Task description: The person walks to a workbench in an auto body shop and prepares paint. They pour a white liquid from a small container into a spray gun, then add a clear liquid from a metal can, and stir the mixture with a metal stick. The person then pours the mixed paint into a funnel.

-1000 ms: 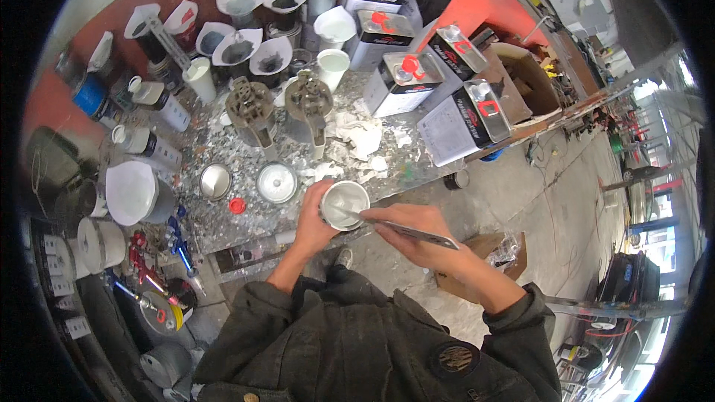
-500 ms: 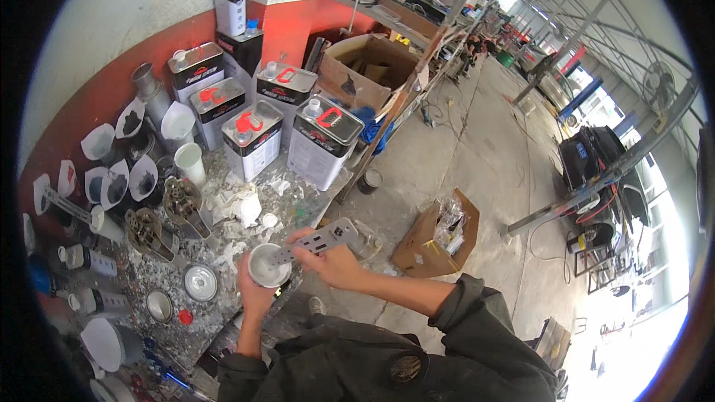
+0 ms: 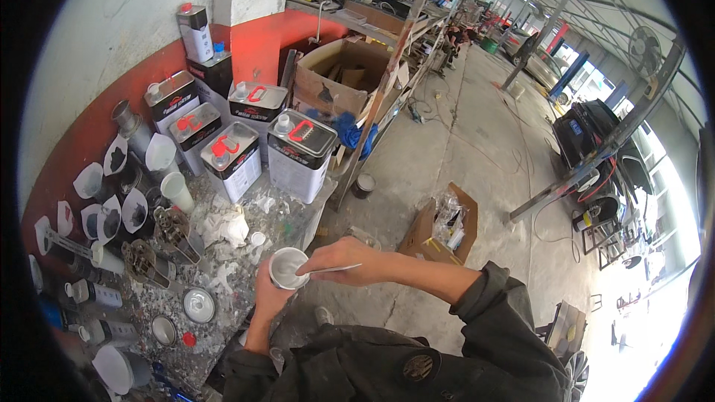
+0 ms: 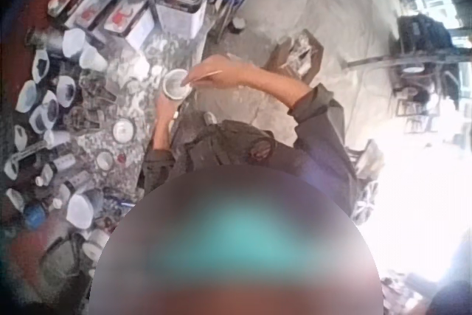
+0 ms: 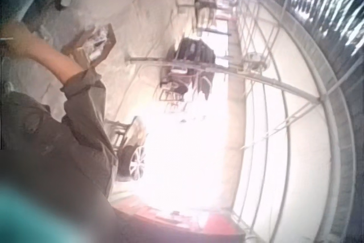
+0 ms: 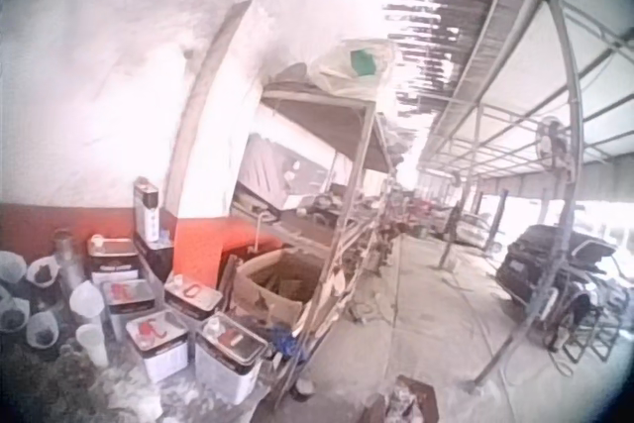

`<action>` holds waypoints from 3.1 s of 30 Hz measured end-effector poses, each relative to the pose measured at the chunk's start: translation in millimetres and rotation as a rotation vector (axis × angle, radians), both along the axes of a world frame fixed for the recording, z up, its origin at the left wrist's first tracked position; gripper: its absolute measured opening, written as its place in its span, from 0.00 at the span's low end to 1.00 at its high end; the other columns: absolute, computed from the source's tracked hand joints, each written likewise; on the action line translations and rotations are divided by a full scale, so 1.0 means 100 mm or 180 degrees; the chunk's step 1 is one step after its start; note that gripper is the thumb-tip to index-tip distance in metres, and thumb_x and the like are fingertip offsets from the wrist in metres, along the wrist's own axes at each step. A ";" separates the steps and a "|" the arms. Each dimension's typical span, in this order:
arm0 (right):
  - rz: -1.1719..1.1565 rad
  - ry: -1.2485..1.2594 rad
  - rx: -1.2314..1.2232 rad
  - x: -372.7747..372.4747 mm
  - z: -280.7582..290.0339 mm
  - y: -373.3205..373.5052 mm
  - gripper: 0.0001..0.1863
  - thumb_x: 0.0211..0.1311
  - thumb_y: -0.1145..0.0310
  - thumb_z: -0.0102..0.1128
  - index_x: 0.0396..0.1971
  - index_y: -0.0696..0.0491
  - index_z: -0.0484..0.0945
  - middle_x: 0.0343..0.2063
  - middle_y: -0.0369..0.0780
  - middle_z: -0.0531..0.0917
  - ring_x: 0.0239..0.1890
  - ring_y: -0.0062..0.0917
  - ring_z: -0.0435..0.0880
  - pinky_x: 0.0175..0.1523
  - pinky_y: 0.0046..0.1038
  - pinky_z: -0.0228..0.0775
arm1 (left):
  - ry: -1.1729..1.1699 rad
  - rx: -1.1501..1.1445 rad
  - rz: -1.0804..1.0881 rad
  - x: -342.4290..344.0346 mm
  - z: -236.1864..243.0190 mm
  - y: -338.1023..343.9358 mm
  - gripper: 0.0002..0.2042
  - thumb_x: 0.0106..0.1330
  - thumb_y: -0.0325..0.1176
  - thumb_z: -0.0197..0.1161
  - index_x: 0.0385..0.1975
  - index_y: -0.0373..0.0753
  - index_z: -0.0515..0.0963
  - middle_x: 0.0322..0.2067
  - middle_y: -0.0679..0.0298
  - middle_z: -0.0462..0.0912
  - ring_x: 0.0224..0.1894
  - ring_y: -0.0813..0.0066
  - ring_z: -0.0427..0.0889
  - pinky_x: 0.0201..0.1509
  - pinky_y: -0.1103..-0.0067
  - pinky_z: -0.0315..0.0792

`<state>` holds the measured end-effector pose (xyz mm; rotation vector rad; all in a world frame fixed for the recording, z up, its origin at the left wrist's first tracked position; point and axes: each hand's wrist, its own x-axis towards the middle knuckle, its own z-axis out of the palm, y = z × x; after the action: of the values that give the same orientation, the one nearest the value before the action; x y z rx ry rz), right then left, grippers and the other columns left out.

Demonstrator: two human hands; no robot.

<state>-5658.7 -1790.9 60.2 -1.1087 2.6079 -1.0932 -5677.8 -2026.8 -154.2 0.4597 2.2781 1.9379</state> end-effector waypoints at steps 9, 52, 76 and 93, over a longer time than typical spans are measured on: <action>-0.0888 -0.0964 -0.0648 -0.25 -0.12 0.41 0.26 0.62 0.64 0.74 0.59 0.54 0.79 0.38 0.45 0.86 0.36 0.31 0.87 0.45 0.33 0.79 | -0.0270 0.0195 -0.0704 0.00 0.15 0.44 0.41 0.46 0.30 0.85 0.63 0.37 0.70 0.55 0.60 0.81 0.58 0.67 0.80 0.63 0.68 0.74; -0.2083 -0.0566 -0.1737 -0.63 -0.81 1.27 0.78 0.29 0.58 0.90 0.80 0.56 0.41 0.74 0.46 0.60 0.74 0.36 0.63 0.76 0.38 0.55 | -0.0748 0.0720 0.1857 0.55 0.22 0.06 0.46 0.42 0.27 0.85 0.66 0.35 0.66 0.61 0.58 0.76 0.65 0.65 0.74 0.71 0.69 0.67; -0.1545 -0.0368 0.0548 0.40 -0.42 1.23 0.72 0.23 0.64 0.88 0.75 0.63 0.52 0.66 0.46 0.67 0.70 0.38 0.65 0.75 0.38 0.54 | 0.0232 0.0065 0.2089 0.28 0.06 0.61 0.44 0.42 0.27 0.84 0.64 0.37 0.68 0.63 0.52 0.69 0.68 0.50 0.69 0.72 0.64 0.63; -0.1302 -0.0243 0.0991 0.19 -0.23 1.02 0.69 0.24 0.63 0.88 0.75 0.55 0.57 0.60 0.51 0.68 0.63 0.47 0.70 0.67 0.44 0.65 | 0.0176 0.0101 0.2148 0.32 0.01 0.56 0.43 0.44 0.26 0.82 0.65 0.39 0.68 0.64 0.51 0.67 0.69 0.49 0.67 0.73 0.64 0.64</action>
<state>-5639.5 -1688.5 37.5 -0.4745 2.8823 -0.7228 -5645.8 -1970.8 -152.8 -0.3116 2.6735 2.2424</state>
